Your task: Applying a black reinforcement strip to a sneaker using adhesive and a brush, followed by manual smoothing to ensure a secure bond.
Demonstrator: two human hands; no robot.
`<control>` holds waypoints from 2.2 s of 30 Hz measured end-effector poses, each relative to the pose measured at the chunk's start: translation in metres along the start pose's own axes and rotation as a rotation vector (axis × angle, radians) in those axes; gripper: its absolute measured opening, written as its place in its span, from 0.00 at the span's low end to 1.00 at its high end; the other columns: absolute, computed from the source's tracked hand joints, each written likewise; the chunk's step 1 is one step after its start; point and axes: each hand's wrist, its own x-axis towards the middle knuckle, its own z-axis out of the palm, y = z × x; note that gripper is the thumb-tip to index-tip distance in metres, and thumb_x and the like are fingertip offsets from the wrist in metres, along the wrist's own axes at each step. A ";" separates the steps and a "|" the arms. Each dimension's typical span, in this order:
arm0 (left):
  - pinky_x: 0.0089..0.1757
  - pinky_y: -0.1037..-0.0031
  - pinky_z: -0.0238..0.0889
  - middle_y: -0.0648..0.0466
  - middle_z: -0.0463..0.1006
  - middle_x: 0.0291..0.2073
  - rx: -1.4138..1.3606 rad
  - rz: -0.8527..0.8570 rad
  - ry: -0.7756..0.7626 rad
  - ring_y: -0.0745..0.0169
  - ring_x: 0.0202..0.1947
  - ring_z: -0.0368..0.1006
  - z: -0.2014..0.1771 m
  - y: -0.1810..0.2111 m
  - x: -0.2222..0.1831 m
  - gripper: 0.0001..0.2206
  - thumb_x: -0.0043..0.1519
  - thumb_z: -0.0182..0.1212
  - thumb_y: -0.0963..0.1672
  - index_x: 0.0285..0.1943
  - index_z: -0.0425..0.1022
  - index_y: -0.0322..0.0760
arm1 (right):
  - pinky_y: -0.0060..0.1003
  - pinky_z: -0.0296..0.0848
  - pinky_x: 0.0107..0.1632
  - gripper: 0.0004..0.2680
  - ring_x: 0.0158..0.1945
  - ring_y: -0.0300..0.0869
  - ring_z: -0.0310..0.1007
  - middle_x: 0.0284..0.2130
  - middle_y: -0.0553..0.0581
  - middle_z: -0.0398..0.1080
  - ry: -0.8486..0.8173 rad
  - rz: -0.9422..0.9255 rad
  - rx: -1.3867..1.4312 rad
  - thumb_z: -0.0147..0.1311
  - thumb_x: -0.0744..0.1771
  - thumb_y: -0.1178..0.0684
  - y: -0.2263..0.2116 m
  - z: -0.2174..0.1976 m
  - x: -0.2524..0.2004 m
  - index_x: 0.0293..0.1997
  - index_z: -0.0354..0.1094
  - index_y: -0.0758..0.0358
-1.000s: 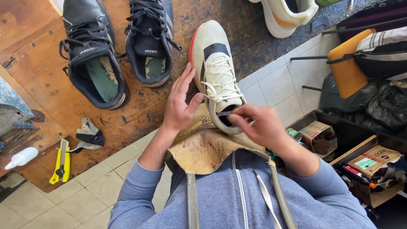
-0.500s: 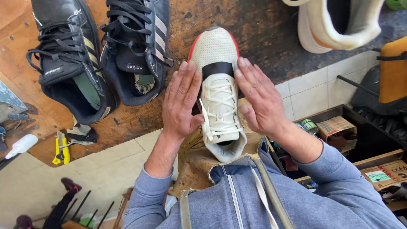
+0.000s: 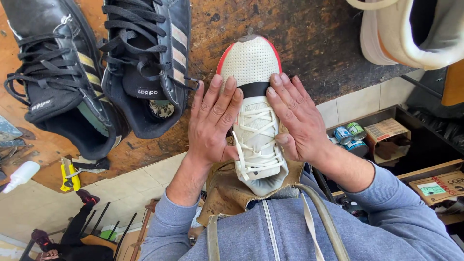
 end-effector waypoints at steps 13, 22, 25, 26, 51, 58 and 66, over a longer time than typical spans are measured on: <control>0.73 0.46 0.38 0.52 0.63 0.75 -0.039 -0.080 0.041 0.45 0.77 0.52 0.008 0.004 -0.007 0.45 0.64 0.19 0.68 0.76 0.65 0.44 | 0.57 0.47 0.76 0.28 0.77 0.59 0.49 0.73 0.68 0.53 -0.022 0.044 -0.003 0.26 0.72 0.33 0.004 0.004 0.000 0.75 0.56 0.66; 0.76 0.57 0.36 0.46 0.49 0.80 -0.272 -0.089 0.137 0.46 0.80 0.44 0.008 -0.008 -0.007 0.43 0.66 0.22 0.65 0.80 0.52 0.37 | 0.57 0.54 0.75 0.27 0.77 0.66 0.47 0.74 0.75 0.48 -0.020 -0.036 0.198 0.31 0.72 0.36 0.023 0.008 -0.012 0.75 0.52 0.71; 0.76 0.56 0.31 0.52 0.48 0.80 -0.156 -0.034 0.052 0.49 0.81 0.40 0.008 -0.011 -0.003 0.46 0.62 0.17 0.68 0.81 0.52 0.43 | 0.57 0.51 0.76 0.27 0.77 0.67 0.45 0.74 0.75 0.46 -0.023 -0.016 0.230 0.31 0.73 0.36 0.019 0.006 -0.010 0.75 0.51 0.72; 0.75 0.53 0.34 0.53 0.53 0.79 -0.136 -0.030 0.045 0.48 0.80 0.44 0.008 -0.011 -0.003 0.46 0.62 0.19 0.69 0.79 0.57 0.44 | 0.57 0.51 0.75 0.28 0.77 0.67 0.44 0.74 0.74 0.48 -0.027 -0.011 0.206 0.31 0.73 0.35 0.018 0.006 -0.009 0.75 0.52 0.70; 0.73 0.52 0.43 0.40 0.57 0.76 -0.295 -0.084 0.200 0.39 0.77 0.49 0.016 -0.013 -0.016 0.39 0.70 0.24 0.61 0.76 0.61 0.31 | 0.58 0.53 0.76 0.28 0.76 0.65 0.48 0.73 0.75 0.49 0.039 0.034 0.292 0.31 0.72 0.35 0.027 -0.001 -0.013 0.73 0.53 0.70; 0.73 0.50 0.39 0.45 0.58 0.76 -0.164 -0.002 0.082 0.40 0.77 0.49 0.020 -0.012 -0.006 0.43 0.66 0.25 0.66 0.76 0.63 0.36 | 0.55 0.48 0.77 0.30 0.78 0.62 0.43 0.75 0.72 0.47 0.030 0.031 0.219 0.26 0.72 0.31 0.014 0.010 -0.006 0.75 0.51 0.70; 0.69 0.47 0.50 0.36 0.65 0.70 -0.157 0.032 0.140 0.31 0.73 0.56 0.031 -0.022 -0.020 0.43 0.67 0.28 0.65 0.69 0.69 0.29 | 0.59 0.55 0.74 0.28 0.76 0.66 0.48 0.73 0.76 0.50 0.099 0.100 0.360 0.29 0.72 0.34 0.017 0.011 -0.019 0.72 0.55 0.72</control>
